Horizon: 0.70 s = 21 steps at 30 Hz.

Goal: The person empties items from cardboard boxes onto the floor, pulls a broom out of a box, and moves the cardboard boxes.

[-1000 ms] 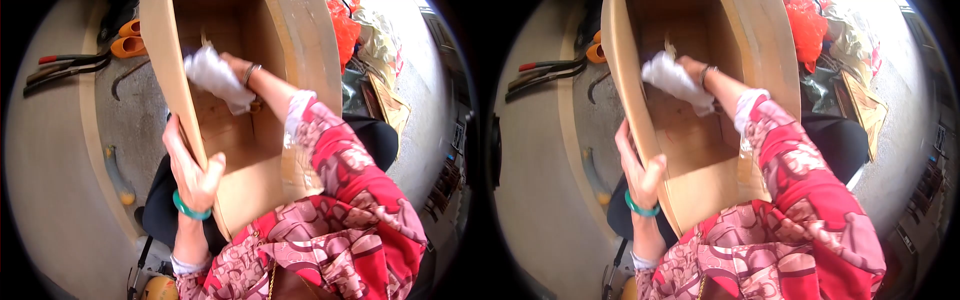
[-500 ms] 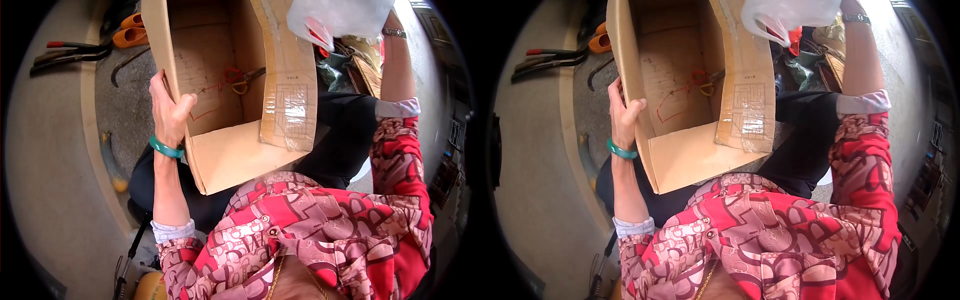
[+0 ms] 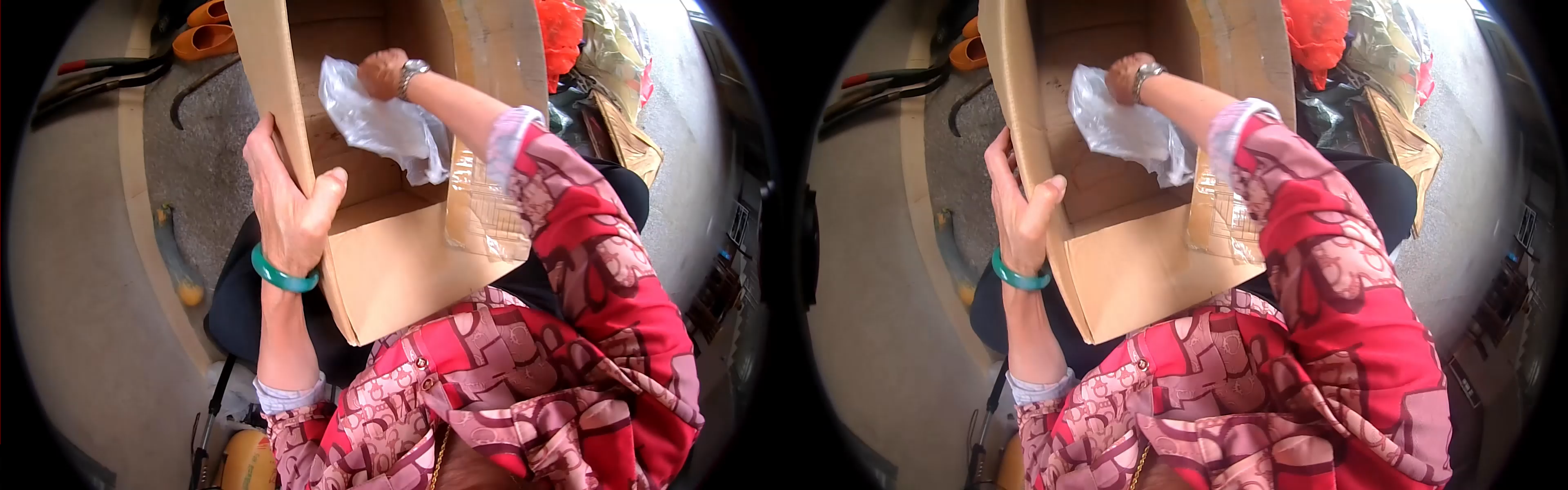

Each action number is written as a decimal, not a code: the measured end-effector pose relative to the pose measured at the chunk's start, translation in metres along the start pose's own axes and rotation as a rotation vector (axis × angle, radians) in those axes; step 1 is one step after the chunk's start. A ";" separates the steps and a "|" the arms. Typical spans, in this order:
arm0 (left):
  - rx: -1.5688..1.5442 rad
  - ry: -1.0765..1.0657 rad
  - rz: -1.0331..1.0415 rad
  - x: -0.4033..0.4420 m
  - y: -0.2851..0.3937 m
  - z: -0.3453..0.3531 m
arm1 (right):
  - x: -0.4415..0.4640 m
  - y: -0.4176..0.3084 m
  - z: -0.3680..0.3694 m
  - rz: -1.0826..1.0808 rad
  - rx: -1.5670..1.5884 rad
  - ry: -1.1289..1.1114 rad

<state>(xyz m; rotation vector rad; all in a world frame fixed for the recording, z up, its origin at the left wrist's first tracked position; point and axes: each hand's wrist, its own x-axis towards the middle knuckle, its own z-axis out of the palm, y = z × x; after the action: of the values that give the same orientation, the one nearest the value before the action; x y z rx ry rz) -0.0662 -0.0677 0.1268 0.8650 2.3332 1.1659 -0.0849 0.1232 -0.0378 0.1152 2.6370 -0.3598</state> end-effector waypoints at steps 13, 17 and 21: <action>-0.157 0.018 -0.099 0.005 0.027 0.006 | 0.033 -0.036 0.156 0.126 0.278 -0.149; 0.010 0.030 -0.076 -0.003 0.026 0.020 | 0.039 -0.028 0.196 0.138 0.230 -0.212; 0.162 0.015 -0.060 0.005 0.030 0.044 | 0.040 -0.003 0.157 0.071 0.454 -0.084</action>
<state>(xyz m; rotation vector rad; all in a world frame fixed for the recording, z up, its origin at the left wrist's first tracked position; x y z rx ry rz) -0.0339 -0.0251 0.1250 0.8366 2.4755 0.9729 -0.0509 0.0779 -0.1895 0.3301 2.4176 -0.9111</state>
